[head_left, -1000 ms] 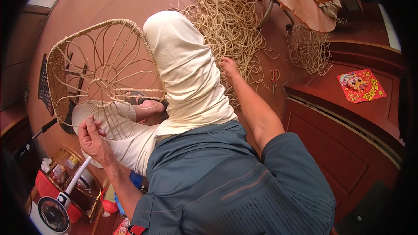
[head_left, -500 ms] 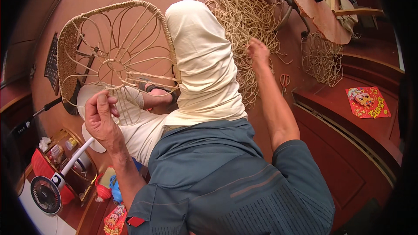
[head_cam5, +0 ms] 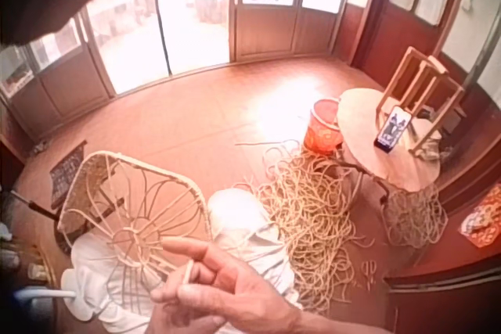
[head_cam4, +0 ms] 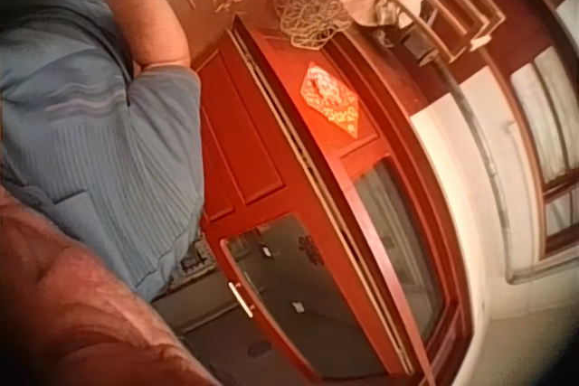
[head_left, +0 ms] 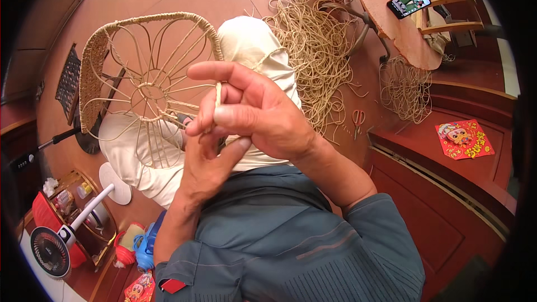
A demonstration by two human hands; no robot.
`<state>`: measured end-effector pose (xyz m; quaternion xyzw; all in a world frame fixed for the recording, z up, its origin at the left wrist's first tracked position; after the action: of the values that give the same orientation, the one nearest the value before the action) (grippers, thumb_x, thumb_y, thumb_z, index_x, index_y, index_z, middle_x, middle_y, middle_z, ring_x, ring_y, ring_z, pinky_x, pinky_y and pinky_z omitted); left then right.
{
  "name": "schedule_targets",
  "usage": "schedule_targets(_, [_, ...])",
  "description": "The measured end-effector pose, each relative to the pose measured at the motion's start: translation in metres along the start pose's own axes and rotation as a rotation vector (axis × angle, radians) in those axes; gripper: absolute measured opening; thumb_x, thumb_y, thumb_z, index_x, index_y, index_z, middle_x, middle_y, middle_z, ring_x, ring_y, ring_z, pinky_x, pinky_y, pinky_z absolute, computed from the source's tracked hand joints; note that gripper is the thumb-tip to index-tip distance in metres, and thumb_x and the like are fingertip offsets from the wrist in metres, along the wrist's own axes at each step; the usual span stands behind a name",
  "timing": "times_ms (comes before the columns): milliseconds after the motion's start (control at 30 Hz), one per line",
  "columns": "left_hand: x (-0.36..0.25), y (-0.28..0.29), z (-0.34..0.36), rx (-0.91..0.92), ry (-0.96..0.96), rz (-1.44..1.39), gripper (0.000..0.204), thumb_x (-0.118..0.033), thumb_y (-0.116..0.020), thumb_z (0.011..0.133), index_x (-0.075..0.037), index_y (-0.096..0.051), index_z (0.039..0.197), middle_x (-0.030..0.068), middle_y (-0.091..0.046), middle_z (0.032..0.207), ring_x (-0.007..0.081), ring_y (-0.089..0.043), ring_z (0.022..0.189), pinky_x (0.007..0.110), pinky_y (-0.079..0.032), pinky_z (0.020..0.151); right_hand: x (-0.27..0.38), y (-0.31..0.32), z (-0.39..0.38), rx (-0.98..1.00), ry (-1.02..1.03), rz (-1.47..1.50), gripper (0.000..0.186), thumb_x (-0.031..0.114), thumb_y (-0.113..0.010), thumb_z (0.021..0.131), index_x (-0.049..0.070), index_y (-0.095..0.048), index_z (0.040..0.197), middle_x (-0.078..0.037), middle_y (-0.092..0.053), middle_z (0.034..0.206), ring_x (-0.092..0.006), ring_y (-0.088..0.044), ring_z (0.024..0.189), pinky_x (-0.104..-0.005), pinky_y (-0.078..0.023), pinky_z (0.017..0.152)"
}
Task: The person is weaving a wicker or rattan basket frame using long strands of material.
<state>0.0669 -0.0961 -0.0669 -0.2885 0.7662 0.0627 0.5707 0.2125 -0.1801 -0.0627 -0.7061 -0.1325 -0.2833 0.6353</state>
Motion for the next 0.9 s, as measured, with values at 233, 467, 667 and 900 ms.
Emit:
schedule_targets(233, [0.021, 0.067, -0.027, 0.089, -0.057, -0.062, 0.023, -0.028, -0.062, 0.114, -0.005, -0.064, 0.112, 0.0118, -0.074, 0.116, 0.0255, -0.069, 0.113, 0.043, -0.054, 0.107, -0.009, 0.028, -0.004, -0.018, -0.031, -0.137, 0.060, 0.016, -0.071, 0.109, 0.001, -0.046, 0.161, -0.013, -0.072, 0.122, -0.0275, -0.072, 0.122, -0.0402, -0.061, 0.104])
schedule_targets(467, [-0.005, 0.090, -0.041, -0.112, -0.127, -0.625, 0.031, -0.035, -0.050, 0.120, -0.007, -0.061, 0.113, -0.0035, -0.046, 0.062, 0.0084, -0.046, 0.050, 0.028, -0.053, 0.057, -0.043, 0.006, -0.017, 0.064, 0.156, -1.267, 0.074, 0.027, -0.082, 0.099, 0.009, -0.050, 0.163, -0.015, -0.074, 0.120, -0.0300, -0.072, 0.112, -0.0417, -0.056, 0.098])
schedule_targets(667, [-0.010, 0.131, -0.058, -0.206, -0.199, -0.442, 0.029, -0.033, -0.050, 0.120, -0.008, -0.063, 0.114, -0.0073, -0.034, 0.062, 0.0050, -0.027, 0.048, 0.024, -0.033, 0.046, -0.033, 0.014, -0.010, -0.070, 0.411, -1.792, 0.019, 0.022, -0.084, 0.089, 0.010, -0.070, 0.091, -0.009, -0.056, 0.087, -0.0313, -0.059, 0.083, -0.0450, -0.047, 0.076])
schedule_targets(900, [-0.026, 0.333, -0.135, -0.823, -0.336, -0.420, 0.023, -0.025, -0.053, 0.120, -0.007, -0.065, 0.116, -0.0066, -0.034, 0.067, 0.0062, -0.025, 0.052, 0.025, -0.027, 0.049, 0.049, 0.095, -0.018, -0.427, 0.363, -1.728, 0.016, 0.022, -0.070, 0.108, 0.008, -0.065, 0.101, -0.005, -0.059, 0.090, -0.0210, -0.059, 0.083, -0.0359, -0.049, 0.076])
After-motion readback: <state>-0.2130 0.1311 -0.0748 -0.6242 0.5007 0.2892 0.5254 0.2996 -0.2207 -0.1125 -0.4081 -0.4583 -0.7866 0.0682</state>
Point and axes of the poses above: each hand's wrist, its own z-axis towards the middle knuckle, its own y-axis out of the back of the hand, x = y × z, the point moved 1 cm from there along z, towards the middle knuckle
